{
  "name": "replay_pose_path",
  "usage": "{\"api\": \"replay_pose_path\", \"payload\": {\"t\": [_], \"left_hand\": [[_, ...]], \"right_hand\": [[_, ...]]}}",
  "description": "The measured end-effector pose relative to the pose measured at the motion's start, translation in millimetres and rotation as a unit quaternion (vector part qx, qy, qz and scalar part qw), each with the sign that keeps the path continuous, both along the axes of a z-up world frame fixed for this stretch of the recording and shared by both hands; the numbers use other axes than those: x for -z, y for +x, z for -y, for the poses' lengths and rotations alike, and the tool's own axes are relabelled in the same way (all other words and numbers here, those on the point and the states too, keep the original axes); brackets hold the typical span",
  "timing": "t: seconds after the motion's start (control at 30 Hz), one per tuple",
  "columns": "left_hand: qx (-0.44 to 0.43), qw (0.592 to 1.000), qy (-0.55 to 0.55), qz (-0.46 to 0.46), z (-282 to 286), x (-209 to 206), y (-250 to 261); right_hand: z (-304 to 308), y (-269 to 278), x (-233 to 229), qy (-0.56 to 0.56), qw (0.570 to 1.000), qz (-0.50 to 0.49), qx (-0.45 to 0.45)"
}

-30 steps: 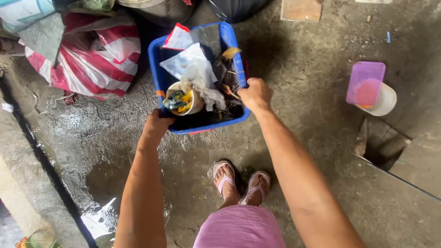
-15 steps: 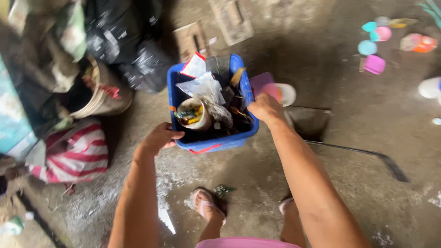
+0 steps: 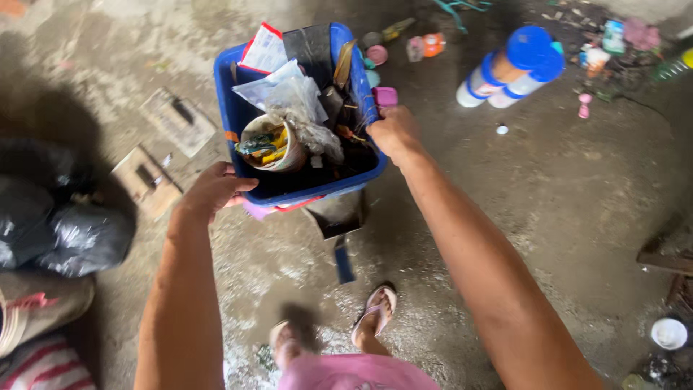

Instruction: The person picks up trash, dried leaves, and plastic toys from a concrete floor by hand and using a dustpan, puts them into a blue bin, and folds a patterned mat.

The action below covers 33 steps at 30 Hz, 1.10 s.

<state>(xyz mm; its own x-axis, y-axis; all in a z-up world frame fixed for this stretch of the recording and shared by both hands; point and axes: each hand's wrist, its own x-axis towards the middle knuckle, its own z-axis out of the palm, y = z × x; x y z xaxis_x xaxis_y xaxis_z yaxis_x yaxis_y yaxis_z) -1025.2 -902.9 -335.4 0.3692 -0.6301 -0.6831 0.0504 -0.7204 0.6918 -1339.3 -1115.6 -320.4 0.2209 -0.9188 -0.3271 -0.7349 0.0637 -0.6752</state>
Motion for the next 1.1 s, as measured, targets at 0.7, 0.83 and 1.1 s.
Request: {"api": "replay_pose_path", "payload": {"t": [0.7, 0.83, 1.1], "left_hand": [[0.221, 0.966, 0.117, -0.059, 408, 28, -450], [0.255, 0.954, 0.111, -0.107, 446, 4, -527], [0.248, 0.961, 0.091, -0.086, 495, 3, -691]], "right_hand": [[292, -516, 58, 0.157, 0.965, 0.055, 0.203], [316, -587, 35, 0.178, 0.96, 0.029, 0.216], [369, -746, 17, 0.148, 0.963, 0.044, 0.22]]}}
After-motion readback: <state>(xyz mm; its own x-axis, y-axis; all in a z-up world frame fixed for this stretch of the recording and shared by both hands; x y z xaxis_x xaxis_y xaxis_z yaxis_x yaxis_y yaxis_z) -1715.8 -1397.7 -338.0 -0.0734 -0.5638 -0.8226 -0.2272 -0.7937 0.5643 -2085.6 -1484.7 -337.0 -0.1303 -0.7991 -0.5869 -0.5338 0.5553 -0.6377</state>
